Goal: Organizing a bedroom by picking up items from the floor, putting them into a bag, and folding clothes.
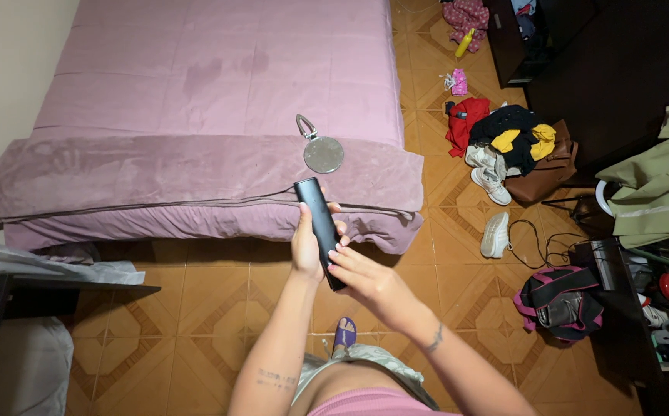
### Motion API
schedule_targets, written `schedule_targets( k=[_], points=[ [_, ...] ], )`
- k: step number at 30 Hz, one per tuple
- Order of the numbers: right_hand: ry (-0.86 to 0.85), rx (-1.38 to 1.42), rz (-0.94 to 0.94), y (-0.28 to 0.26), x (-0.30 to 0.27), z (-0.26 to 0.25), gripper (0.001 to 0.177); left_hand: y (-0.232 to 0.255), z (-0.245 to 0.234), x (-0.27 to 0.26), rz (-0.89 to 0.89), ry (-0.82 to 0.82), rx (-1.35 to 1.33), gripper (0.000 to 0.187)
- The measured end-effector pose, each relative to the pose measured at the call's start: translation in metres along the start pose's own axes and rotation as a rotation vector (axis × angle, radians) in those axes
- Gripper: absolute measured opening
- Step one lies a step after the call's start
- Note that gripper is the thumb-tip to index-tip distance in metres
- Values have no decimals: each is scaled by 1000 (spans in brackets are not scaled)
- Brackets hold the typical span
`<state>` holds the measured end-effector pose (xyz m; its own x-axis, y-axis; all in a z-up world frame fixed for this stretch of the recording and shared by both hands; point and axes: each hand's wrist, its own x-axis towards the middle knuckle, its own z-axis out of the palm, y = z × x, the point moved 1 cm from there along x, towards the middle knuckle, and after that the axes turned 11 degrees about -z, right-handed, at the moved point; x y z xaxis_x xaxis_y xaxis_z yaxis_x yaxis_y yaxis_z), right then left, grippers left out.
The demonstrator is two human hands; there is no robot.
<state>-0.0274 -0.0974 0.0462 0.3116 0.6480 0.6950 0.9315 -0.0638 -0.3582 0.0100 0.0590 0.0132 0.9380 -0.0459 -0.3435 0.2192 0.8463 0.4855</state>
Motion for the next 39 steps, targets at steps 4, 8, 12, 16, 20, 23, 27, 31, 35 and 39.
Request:
schedule_targets(
  k=[4,8,12,16,20,23,27,31,35,39],
  points=[
    [-39,61,31,4,-1,-5,33,2,-1,7,-130,17,62,88],
    [10,3,-21,4,1,-2,30,-23,-32,23,-162,61,100,92],
    [42,-121,-109,10,-2,2,28,-25,-34,31,-189,61,150,95],
    [60,-202,-192,17,0,0,26,-27,-34,37,-238,63,164,97],
    [68,-261,-283,28,6,-5,25,-21,-28,41,-223,93,160,92],
    [78,-271,-325,38,8,-4,26,-17,-23,49,-271,113,-41,83],
    [69,-251,-371,48,16,4,25,-5,-25,66,-129,177,-136,51],
    [80,-208,-364,66,24,12,25,5,-32,83,-44,260,-101,24],
    [73,-172,-345,86,46,26,26,38,-34,94,-25,288,-93,21],
    [84,-173,-313,110,77,55,28,85,-39,114,-7,233,-111,23]
  ],
)
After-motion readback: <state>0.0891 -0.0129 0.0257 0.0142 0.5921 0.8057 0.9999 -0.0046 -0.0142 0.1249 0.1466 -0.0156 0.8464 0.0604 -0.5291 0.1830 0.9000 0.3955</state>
